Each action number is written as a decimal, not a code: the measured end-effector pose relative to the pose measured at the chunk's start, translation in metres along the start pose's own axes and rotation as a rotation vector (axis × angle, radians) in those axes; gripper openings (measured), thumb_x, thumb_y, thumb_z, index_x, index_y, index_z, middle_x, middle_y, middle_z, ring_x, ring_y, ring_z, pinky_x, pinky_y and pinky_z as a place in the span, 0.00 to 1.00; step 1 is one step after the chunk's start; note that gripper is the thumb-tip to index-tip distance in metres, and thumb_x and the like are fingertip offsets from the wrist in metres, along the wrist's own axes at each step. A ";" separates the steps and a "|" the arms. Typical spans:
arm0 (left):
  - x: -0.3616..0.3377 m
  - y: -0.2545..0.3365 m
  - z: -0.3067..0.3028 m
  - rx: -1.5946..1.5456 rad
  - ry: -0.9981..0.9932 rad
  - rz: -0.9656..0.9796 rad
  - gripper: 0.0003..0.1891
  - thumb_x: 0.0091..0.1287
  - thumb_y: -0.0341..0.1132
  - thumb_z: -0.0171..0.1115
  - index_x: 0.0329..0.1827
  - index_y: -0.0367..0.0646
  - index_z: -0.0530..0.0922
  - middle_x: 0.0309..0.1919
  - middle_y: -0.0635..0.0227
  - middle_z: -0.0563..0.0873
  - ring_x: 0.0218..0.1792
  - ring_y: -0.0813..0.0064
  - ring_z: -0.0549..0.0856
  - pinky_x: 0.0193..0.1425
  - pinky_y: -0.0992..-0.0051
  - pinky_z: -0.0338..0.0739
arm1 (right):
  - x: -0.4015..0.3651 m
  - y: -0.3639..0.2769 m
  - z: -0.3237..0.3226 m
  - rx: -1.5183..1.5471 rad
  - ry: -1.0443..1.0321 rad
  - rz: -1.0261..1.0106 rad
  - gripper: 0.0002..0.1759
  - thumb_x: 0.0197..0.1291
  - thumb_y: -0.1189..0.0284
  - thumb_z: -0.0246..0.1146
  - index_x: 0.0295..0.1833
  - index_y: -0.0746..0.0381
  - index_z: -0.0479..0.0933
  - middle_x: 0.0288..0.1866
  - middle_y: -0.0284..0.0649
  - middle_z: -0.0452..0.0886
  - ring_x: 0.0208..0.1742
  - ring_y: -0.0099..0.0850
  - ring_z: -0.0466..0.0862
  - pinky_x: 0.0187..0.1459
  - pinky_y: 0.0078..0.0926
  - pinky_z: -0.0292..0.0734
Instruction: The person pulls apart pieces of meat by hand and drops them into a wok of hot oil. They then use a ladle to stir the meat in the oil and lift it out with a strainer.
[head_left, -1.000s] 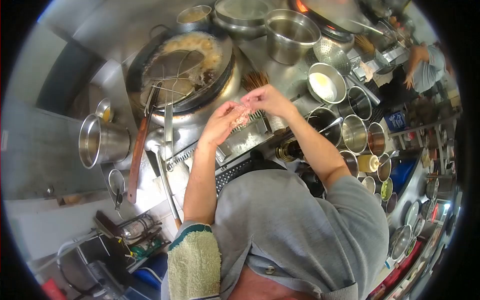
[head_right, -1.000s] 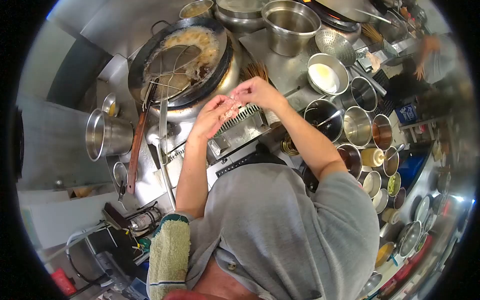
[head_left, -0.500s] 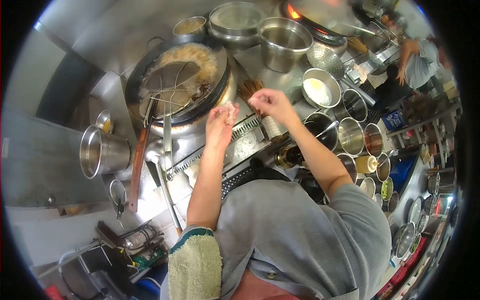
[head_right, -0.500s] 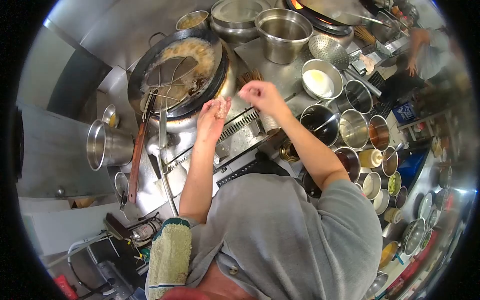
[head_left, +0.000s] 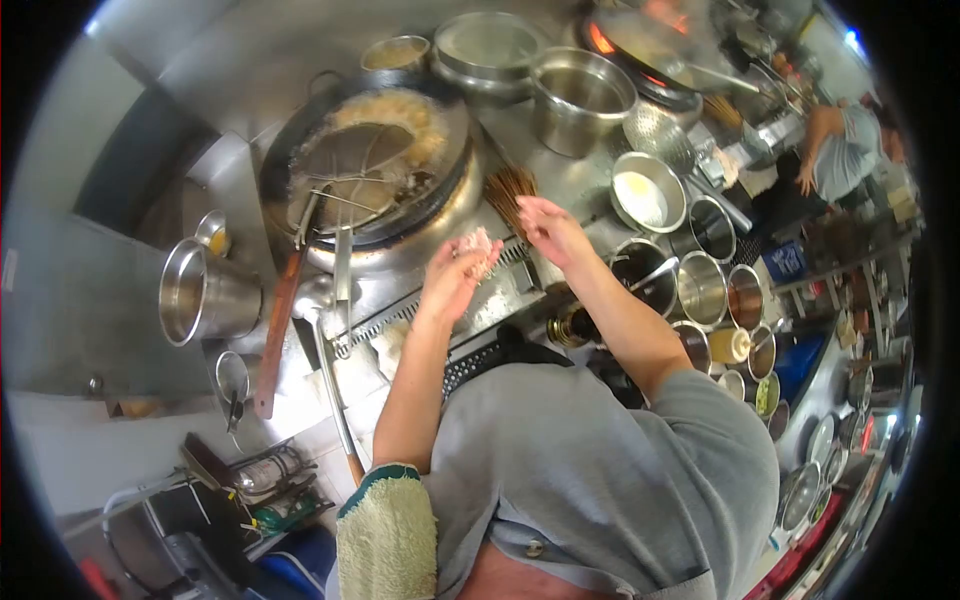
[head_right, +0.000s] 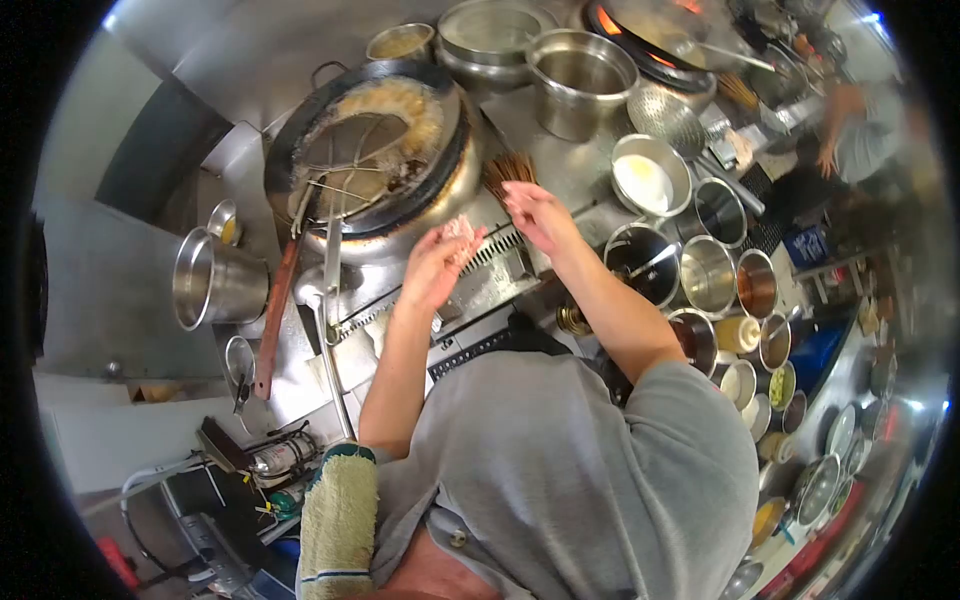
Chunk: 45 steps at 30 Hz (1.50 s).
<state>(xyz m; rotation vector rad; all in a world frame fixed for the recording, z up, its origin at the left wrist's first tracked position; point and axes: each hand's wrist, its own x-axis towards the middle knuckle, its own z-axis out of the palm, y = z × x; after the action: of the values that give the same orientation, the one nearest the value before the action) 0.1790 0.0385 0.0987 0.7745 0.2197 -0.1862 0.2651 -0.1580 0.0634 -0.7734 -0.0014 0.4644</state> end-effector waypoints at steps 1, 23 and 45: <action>0.001 -0.005 -0.008 -0.041 0.011 0.015 0.19 0.60 0.15 0.53 0.54 0.27 0.61 0.52 0.43 0.75 0.53 0.47 0.80 0.57 0.60 0.80 | 0.008 0.009 -0.021 -0.035 0.028 0.029 0.10 0.65 0.76 0.58 0.48 0.70 0.74 0.33 0.35 0.75 0.32 0.22 0.75 0.31 0.14 0.70; -0.050 -0.004 -0.052 0.062 0.169 0.158 0.19 0.63 0.23 0.62 0.56 0.35 0.68 0.47 0.59 0.81 0.44 0.71 0.83 0.50 0.74 0.79 | 0.238 -0.051 0.214 -1.500 -0.292 -0.608 0.18 0.58 0.73 0.60 0.54 0.62 0.78 0.42 0.48 0.84 0.42 0.39 0.84 0.47 0.30 0.77; 0.000 0.015 -0.011 0.239 -0.077 0.197 0.07 0.65 0.22 0.57 0.44 0.34 0.75 0.37 0.65 0.81 0.37 0.79 0.81 0.43 0.79 0.77 | -0.021 -0.030 0.068 -0.431 -0.130 -0.014 0.10 0.66 0.72 0.58 0.49 0.65 0.75 0.38 0.34 0.78 0.33 0.18 0.74 0.34 0.14 0.70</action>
<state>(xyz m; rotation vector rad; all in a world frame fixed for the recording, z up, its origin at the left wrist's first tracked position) 0.1818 0.0567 0.1014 1.0184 0.0473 -0.0559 0.2474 -0.1396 0.1361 -1.1638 -0.2344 0.5072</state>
